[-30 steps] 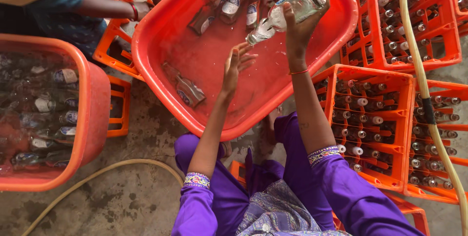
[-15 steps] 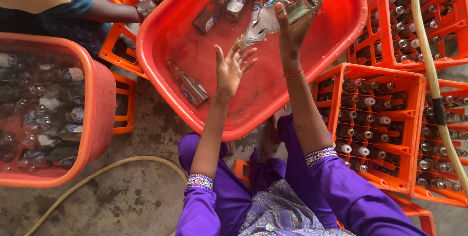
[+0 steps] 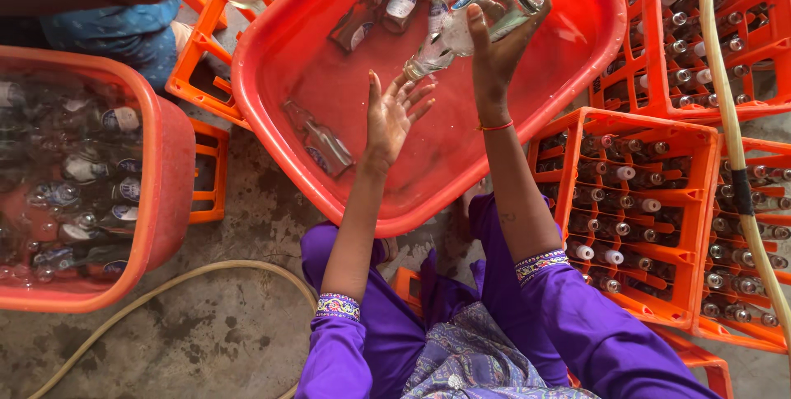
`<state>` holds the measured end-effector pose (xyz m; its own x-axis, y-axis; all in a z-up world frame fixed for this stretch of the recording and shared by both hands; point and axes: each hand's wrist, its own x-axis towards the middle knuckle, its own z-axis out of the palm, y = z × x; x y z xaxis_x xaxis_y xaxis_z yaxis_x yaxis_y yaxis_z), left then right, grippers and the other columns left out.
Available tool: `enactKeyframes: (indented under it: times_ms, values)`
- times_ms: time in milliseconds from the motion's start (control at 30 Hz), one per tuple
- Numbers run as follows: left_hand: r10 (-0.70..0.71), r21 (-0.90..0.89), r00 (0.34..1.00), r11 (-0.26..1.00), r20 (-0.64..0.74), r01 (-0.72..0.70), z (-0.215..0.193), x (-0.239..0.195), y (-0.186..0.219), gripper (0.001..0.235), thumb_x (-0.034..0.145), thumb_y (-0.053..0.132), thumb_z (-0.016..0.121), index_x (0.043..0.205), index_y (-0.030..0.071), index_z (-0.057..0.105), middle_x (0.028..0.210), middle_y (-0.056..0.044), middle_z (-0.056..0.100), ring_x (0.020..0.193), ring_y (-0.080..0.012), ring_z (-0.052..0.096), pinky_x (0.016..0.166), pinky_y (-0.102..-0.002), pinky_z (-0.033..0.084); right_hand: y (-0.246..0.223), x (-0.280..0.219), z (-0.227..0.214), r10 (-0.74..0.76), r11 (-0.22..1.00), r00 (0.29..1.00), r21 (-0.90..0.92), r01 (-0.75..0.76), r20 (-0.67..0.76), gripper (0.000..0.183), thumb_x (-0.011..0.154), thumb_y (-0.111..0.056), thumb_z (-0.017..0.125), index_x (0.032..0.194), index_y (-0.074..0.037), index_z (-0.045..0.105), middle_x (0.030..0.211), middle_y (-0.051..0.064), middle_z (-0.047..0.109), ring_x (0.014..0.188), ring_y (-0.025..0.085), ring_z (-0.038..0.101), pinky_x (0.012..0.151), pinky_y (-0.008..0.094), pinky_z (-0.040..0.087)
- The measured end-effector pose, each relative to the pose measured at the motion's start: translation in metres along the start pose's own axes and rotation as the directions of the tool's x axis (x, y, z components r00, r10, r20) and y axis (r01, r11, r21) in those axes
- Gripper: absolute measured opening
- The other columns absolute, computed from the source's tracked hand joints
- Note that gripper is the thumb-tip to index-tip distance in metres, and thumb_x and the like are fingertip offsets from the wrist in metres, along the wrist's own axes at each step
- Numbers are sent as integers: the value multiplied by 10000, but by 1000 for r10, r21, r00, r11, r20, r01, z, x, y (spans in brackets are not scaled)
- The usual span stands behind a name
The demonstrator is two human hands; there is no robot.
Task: The person sits on the floor and washes glass bottles by hand. They repeatedly pick up bottles from a red tub filled with water, rinse them, and place them into orange crates.
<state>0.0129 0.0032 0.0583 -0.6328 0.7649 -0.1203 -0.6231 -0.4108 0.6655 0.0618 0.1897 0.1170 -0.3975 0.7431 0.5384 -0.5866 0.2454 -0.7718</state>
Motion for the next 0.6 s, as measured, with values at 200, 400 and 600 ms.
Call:
enactKeyframes:
  times_ms: [200, 400, 600]
  values:
    - [22, 48, 1000, 999, 12, -23, -2, 3, -1, 920, 963, 768, 372, 1463, -4, 418, 1500, -191, 454, 1315, -305, 546, 1125, -473, 439, -10, 2, 3, 44, 999, 998, 16, -43, -47, 824, 988, -134, 830, 1563, -126, 239, 1306, 120, 548, 1120, 215, 615, 1016, 367, 547]
    - [60, 99, 998, 993, -7, -59, 0, 3, -5, 903, 989, 741, 399, 1478, -18, 401, 1512, -203, 457, 1322, -315, 552, 1140, -478, 441, -17, 4, 3, 47, 998, 997, 43, -44, -59, 853, 969, -136, 835, 1552, -140, 212, 1271, 117, 544, 1133, 218, 608, 1015, 372, 535]
    - [15, 151, 996, 988, 84, -28, 10, -3, 1, 903, 959, 743, 418, 1543, 59, 333, 1543, -189, 441, 1322, -298, 536, 1119, -478, 440, -13, 5, -1, 51, 998, 996, 52, -47, -71, 847, 973, -146, 820, 1549, -139, 199, 1274, 112, 556, 1142, 212, 627, 1015, 372, 556]
